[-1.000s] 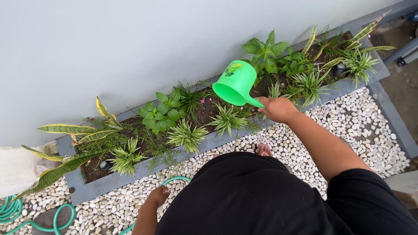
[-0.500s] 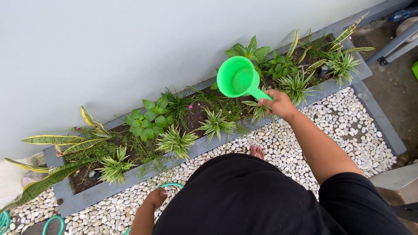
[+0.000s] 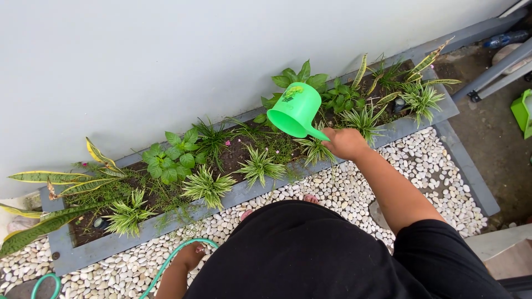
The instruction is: Watering various plants in a long outdoor planter using a plastic dipper and a bucket of water.
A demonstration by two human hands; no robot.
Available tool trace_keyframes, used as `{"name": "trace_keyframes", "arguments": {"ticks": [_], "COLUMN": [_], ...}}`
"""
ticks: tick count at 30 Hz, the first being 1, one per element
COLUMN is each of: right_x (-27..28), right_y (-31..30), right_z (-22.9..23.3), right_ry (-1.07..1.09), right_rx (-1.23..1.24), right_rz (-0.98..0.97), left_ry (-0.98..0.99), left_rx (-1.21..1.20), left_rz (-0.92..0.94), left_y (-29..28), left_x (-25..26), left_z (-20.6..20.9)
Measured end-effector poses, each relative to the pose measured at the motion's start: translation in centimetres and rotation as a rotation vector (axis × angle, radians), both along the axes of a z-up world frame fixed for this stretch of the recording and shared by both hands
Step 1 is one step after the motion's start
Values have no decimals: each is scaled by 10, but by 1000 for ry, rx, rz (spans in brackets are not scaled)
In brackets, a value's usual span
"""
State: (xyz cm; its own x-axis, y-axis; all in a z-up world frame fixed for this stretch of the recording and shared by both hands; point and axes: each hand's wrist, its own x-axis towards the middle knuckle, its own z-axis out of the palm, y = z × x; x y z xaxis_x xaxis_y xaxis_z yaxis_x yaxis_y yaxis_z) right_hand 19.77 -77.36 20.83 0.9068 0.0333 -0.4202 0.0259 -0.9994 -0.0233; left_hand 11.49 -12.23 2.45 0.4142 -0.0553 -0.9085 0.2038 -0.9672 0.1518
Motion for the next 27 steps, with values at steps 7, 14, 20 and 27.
{"name": "trace_keyframes", "arguments": {"ticks": [7, 14, 20, 27], "right_x": [8, 25, 63, 104], "right_y": [-26, -31, -78, -115], "right_z": [2, 55, 29, 18], "right_ry": [-89, -27, -142, -250], "right_rx": [-10, 674, 272, 6], "right_rz": [100, -708, -367, -31], "left_ry": [-49, -20, -28, 19], "left_rx": [22, 55, 51, 101], "left_rz": [13, 41, 115, 262], "left_y": [-19, -44, -66, -109], "left_x": [-7, -35, -64, -101], "left_z": [2, 6, 3, -2]}}
